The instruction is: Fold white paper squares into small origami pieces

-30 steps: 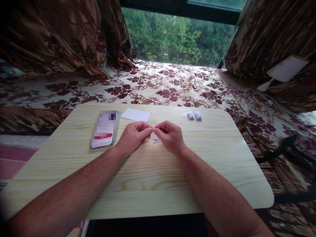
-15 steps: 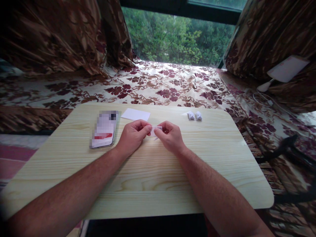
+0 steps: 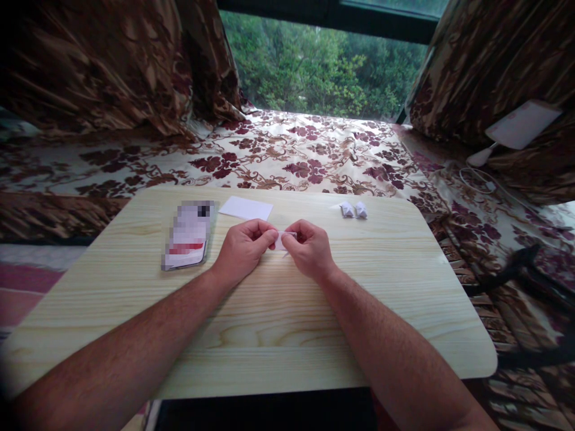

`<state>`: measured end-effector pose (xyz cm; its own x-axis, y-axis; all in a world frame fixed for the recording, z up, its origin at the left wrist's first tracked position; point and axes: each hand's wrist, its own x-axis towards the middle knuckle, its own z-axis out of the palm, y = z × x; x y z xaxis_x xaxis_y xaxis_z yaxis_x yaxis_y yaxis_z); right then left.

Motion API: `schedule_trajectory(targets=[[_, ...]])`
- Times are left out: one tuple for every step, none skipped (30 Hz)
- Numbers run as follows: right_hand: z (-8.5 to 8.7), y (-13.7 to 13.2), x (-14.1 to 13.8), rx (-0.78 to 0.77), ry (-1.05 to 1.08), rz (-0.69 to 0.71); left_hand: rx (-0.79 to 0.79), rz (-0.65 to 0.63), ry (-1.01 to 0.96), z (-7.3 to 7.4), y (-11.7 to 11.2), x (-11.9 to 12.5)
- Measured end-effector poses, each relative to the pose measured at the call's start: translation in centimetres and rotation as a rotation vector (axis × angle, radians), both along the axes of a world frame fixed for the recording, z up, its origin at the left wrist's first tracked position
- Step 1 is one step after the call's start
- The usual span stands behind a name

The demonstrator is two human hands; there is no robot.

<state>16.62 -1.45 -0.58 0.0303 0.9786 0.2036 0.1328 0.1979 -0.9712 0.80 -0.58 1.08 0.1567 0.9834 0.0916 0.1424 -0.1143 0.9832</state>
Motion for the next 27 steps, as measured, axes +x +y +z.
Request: schedule_trajectory(targets=[[0.03,-0.02,-0.01,-0.001,0.006,-0.001,-0.002,0.000,-0.001,0.02,-0.02,0.03],[0.04,-0.04,-0.01,-0.003,0.013,-0.001,-0.005,-0.002,-0.004,0.04,-0.03,0.06],[0.05,-0.06,-0.01,-0.005,0.021,-0.001,-0.007,-0.003,-0.007,0.05,-0.05,0.08],[0.06,-0.07,0.00,-0.005,0.026,-0.002,-0.008,-0.004,-0.011,0.05,-0.06,0.10],[0.06,-0.09,0.00,-0.004,0.029,-0.002,-0.008,-0.003,-0.014,0.05,-0.07,0.12],[0.07,-0.10,0.01,-0.003,0.032,-0.002,-0.009,-0.003,-0.015,0.05,-0.07,0.13],[0.08,-0.11,0.00,0.000,0.034,0.000,-0.010,-0.003,-0.016,0.05,-0.08,0.14],[0.09,-0.12,0.00,0.003,0.037,-0.001,-0.011,-0.005,-0.016,0.04,-0.08,0.14],[0.10,-0.12,-0.02,0.004,0.037,0.004,-0.011,-0.007,-0.015,0.04,-0.08,0.14],[0.12,-0.12,-0.03,0.004,0.033,0.001,-0.011,-0.011,-0.012,0.03,-0.08,0.14],[0.14,-0.12,-0.05,0.001,0.026,-0.004,-0.010,-0.013,-0.009,0.03,-0.07,0.13],[0.16,-0.13,-0.06,-0.001,0.019,-0.007,-0.007,-0.014,-0.007,0.02,-0.07,0.12],[0.19,-0.12,-0.08,-0.003,0.014,-0.011,-0.004,-0.013,-0.005,0.01,-0.06,0.11],[0.21,-0.12,-0.09,-0.003,0.012,-0.013,-0.002,-0.011,-0.002,-0.01,-0.06,0.10],[0.24,-0.11,-0.09,-0.002,0.012,-0.014,0.000,-0.011,-0.001,-0.03,-0.05,0.09],[0.25,-0.10,-0.10,0.000,0.016,-0.014,0.000,-0.011,-0.001,-0.07,-0.04,0.08],[0.25,-0.09,-0.10,0.002,0.019,-0.015,0.000,-0.011,0.001,-0.11,-0.03,0.07],[0.24,-0.06,-0.10,0.005,0.022,-0.017,0.002,-0.013,0.002,-0.16,-0.03,0.06],[0.20,-0.04,-0.11,0.007,0.024,-0.019,0.005,-0.017,0.005,-0.21,-0.02,0.05],[0.16,-0.02,-0.11,0.008,0.024,-0.019,0.011,-0.022,0.008,-0.25,-0.02,0.04],[0.11,0.00,-0.12,0.009,0.024,-0.019,0.018,-0.027,0.010,-0.29,-0.02,0.04],[0.07,0.00,-0.13,0.011,0.025,-0.019,0.024,-0.034,0.014,-0.31,-0.03,0.05],[0.07,-0.01,-0.14,0.013,0.026,-0.018,0.031,-0.038,0.013,-0.32,-0.03,0.05],[0.11,-0.04,-0.14,0.016,0.029,-0.016,0.032,-0.039,0.014,-0.31,-0.04,0.06],[0.20,-0.07,-0.14,0.016,0.032,-0.014,0.029,-0.035,0.016,-0.30,-0.04,0.07],[0.34,-0.12,-0.13,0.014,0.036,-0.013,0.027,-0.028,0.015,-0.27,-0.03,0.07],[0.51,-0.16,-0.11,0.010,0.040,-0.006,0.025,-0.020,0.014,-0.24,-0.02,0.06]])
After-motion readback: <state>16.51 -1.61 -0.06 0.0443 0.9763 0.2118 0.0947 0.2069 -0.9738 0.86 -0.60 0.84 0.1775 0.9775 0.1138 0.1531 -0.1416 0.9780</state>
